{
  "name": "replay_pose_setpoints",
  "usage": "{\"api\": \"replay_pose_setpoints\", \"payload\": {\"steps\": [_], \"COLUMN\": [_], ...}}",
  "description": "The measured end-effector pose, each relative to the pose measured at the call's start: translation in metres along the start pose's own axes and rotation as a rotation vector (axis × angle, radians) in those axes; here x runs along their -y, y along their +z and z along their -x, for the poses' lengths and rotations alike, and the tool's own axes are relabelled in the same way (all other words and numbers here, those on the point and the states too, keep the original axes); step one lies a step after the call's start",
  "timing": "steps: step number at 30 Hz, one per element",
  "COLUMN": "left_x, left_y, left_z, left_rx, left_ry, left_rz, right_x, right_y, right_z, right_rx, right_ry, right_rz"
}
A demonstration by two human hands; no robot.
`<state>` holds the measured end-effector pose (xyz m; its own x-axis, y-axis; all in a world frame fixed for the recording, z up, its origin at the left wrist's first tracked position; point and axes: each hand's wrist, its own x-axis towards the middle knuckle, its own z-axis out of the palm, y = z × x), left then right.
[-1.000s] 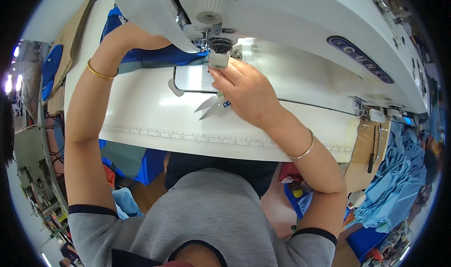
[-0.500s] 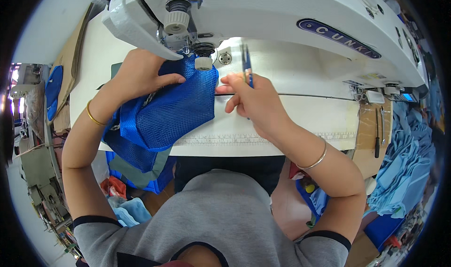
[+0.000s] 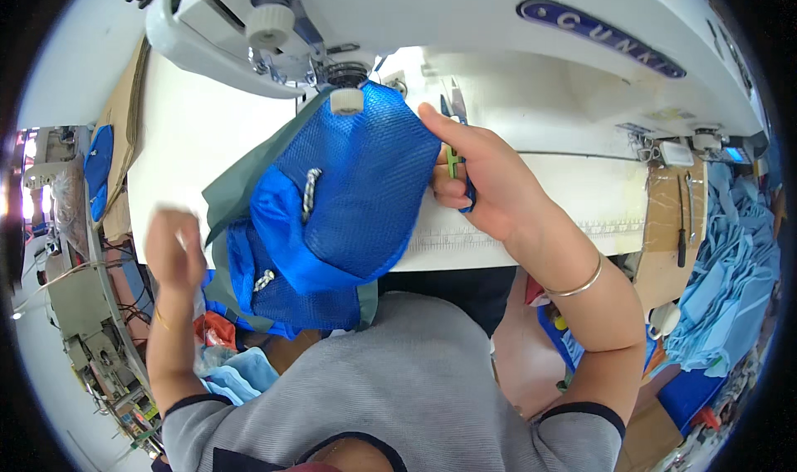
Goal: Sewing blue mesh pockets onto a green fabric base using an industrial sewing machine.
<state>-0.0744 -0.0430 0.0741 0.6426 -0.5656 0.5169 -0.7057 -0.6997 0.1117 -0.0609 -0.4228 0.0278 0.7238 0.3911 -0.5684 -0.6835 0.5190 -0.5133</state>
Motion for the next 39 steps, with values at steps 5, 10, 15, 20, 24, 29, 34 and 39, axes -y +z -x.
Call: {"api": "replay_pose_setpoints", "payload": {"steps": [5, 10, 15, 20, 24, 29, 34, 39], "left_x": [-0.079, -0.067, -0.009, 0.016, 0.020, 0.029, 0.033, 0.038], "left_y": [0.000, -0.024, 0.005, 0.086, 0.107, 0.117, 0.118, 0.113], "left_z": [0.089, 0.073, -0.014, -0.096, -0.108, -0.111, -0.109, -0.119], "left_rx": [0.300, 0.212, 0.152, 0.376, 0.405, 0.576, 0.516, 0.453], "left_ry": [-0.548, -0.338, -0.154, 0.032, 0.086, 0.031, -0.027, -0.260], "left_rz": [0.063, -0.133, 0.086, 0.381, 0.227, 0.187, 0.267, 0.448], "right_x": [-0.017, -0.050, -0.060, -0.062, -0.053, -0.035, -0.039, -0.044], "right_y": [0.010, 0.040, 0.054, 0.054, 0.050, 0.054, 0.070, 0.076], "right_z": [-0.006, -0.011, -0.004, -0.004, -0.010, -0.021, -0.040, -0.042], "right_rx": [0.004, -0.053, -0.161, -0.243, -0.274, -0.391, -0.481, -0.380], "right_ry": [0.015, -0.012, -0.120, -0.119, -0.360, -0.409, -0.372, -0.149], "right_rz": [-0.041, 0.084, 0.323, 0.499, 0.848, 0.681, 0.564, 0.383]}}
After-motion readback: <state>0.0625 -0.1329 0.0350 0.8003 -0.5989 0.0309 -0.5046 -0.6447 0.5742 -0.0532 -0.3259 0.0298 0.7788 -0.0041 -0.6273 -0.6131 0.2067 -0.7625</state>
